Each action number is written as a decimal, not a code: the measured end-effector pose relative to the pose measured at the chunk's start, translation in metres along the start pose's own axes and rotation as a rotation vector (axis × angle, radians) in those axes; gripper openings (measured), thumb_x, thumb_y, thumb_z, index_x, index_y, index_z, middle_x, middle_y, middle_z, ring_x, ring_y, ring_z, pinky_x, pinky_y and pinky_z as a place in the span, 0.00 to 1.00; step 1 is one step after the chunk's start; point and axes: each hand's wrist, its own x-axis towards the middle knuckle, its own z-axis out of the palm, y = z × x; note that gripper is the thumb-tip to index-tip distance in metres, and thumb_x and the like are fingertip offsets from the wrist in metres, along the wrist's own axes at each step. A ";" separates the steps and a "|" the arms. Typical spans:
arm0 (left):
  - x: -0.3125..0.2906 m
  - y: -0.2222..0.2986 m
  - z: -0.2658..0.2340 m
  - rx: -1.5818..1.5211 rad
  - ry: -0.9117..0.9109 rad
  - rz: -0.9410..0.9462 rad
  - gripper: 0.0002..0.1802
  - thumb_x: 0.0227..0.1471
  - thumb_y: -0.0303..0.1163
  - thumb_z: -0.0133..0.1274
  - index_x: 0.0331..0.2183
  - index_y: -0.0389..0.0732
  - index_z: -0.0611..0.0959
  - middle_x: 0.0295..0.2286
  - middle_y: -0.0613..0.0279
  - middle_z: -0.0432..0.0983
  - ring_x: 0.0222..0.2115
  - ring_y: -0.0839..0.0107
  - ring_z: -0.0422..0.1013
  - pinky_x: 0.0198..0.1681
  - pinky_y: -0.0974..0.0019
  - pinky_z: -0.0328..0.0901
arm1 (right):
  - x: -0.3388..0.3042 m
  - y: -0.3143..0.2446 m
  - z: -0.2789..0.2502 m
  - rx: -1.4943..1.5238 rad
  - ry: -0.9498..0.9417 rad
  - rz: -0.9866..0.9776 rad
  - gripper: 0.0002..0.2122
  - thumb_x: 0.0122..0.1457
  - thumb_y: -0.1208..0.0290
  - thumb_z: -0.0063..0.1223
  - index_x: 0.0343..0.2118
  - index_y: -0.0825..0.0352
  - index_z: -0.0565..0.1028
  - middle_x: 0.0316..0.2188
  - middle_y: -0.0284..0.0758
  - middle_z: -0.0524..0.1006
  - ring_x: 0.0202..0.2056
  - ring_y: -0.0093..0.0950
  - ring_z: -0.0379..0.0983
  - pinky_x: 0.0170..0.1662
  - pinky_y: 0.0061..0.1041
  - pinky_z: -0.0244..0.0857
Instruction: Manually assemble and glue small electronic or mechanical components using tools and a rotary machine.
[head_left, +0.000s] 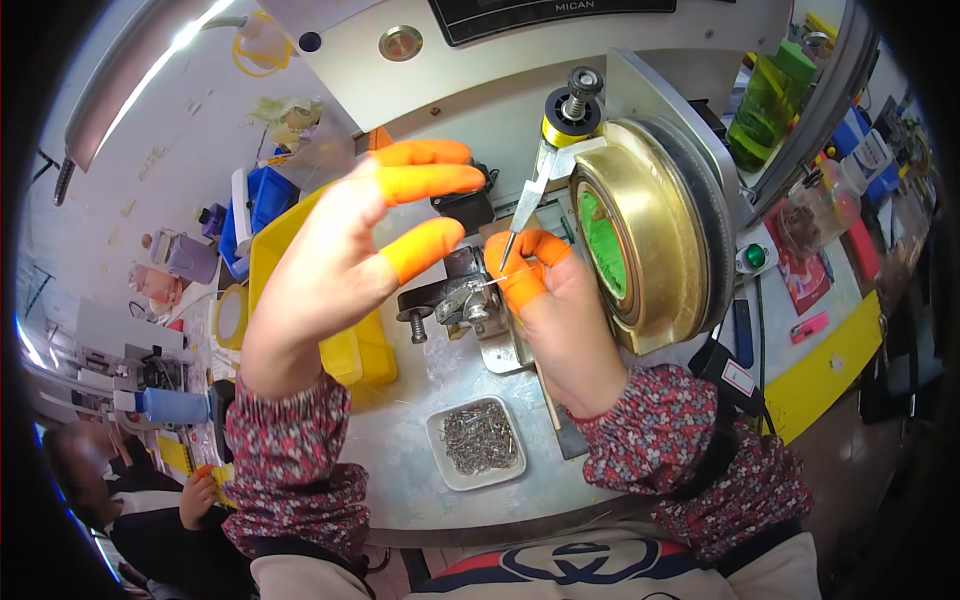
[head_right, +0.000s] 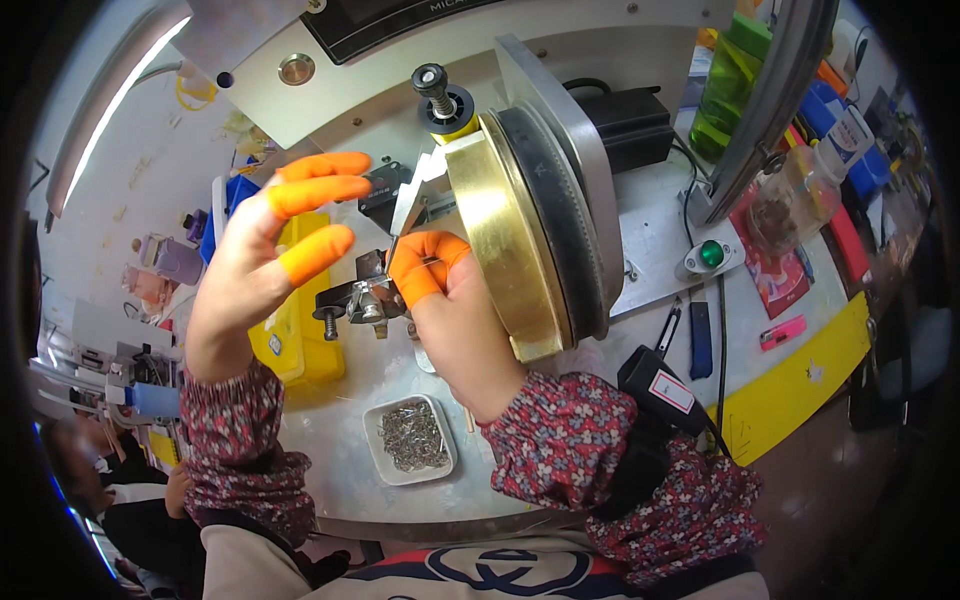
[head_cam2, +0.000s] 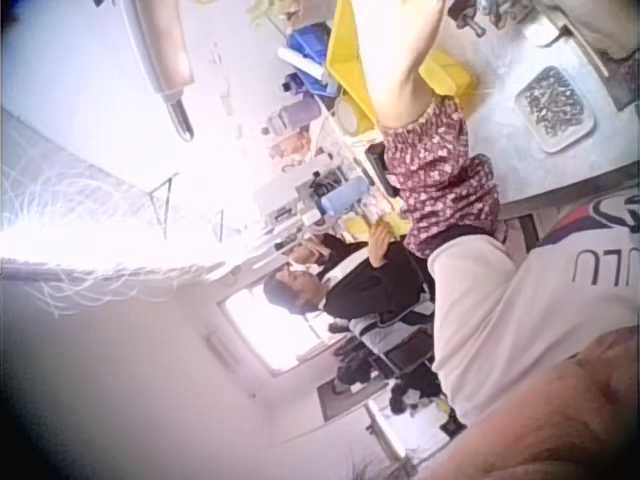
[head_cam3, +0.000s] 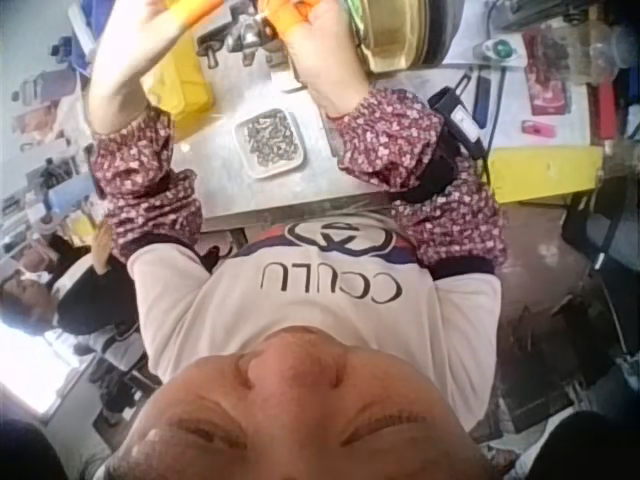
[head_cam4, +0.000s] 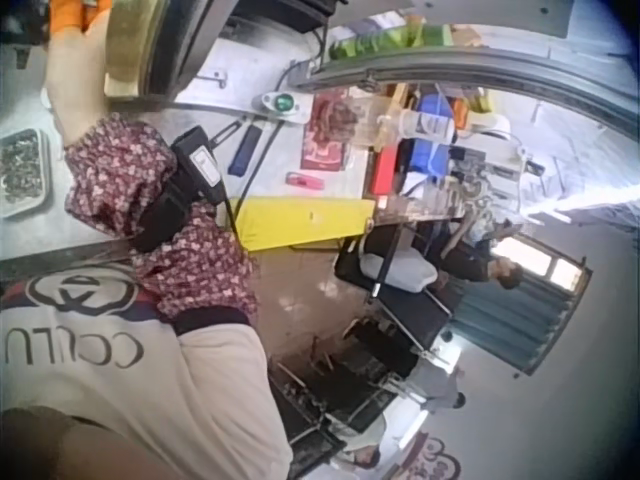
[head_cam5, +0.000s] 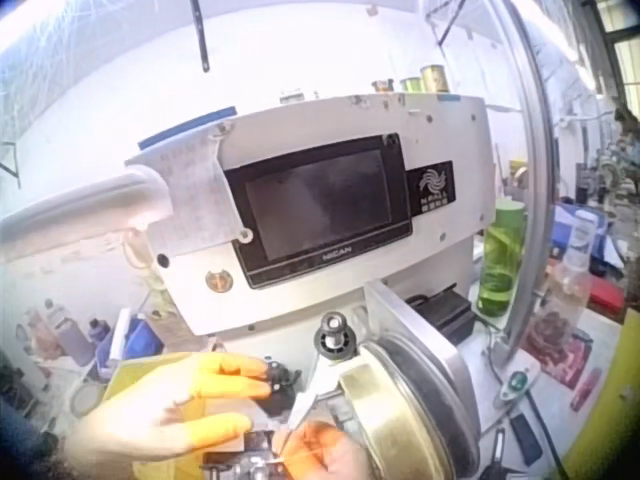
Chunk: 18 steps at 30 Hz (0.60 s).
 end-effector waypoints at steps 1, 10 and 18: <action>0.006 -0.010 0.002 -0.038 -0.139 0.020 0.19 0.39 0.27 0.56 0.39 0.42 0.76 0.43 0.54 0.67 0.44 0.62 0.63 0.48 0.64 0.56 | 0.006 0.002 0.000 0.010 0.030 -0.094 0.06 0.56 0.73 0.43 0.36 0.66 0.66 0.27 0.28 0.68 0.25 0.12 0.62 0.25 0.12 0.58; 0.011 -0.006 0.023 0.132 -0.105 0.104 0.12 0.34 0.25 0.57 0.29 0.39 0.79 0.39 0.53 0.69 0.39 0.58 0.66 0.43 0.64 0.60 | 0.016 0.011 -0.009 -0.222 -0.007 -0.198 0.14 0.50 0.84 0.39 0.41 0.70 0.65 0.37 0.33 0.69 0.37 0.20 0.66 0.42 0.18 0.59; -0.034 0.067 0.029 0.095 0.038 -0.017 0.06 0.35 0.24 0.54 0.23 0.40 0.75 0.37 0.54 0.70 0.43 0.58 0.63 0.50 0.55 0.50 | -0.072 -0.031 -0.040 -0.951 -0.315 -0.339 0.15 0.49 0.79 0.43 0.42 0.70 0.66 0.44 0.40 0.61 0.44 0.38 0.60 0.47 0.29 0.55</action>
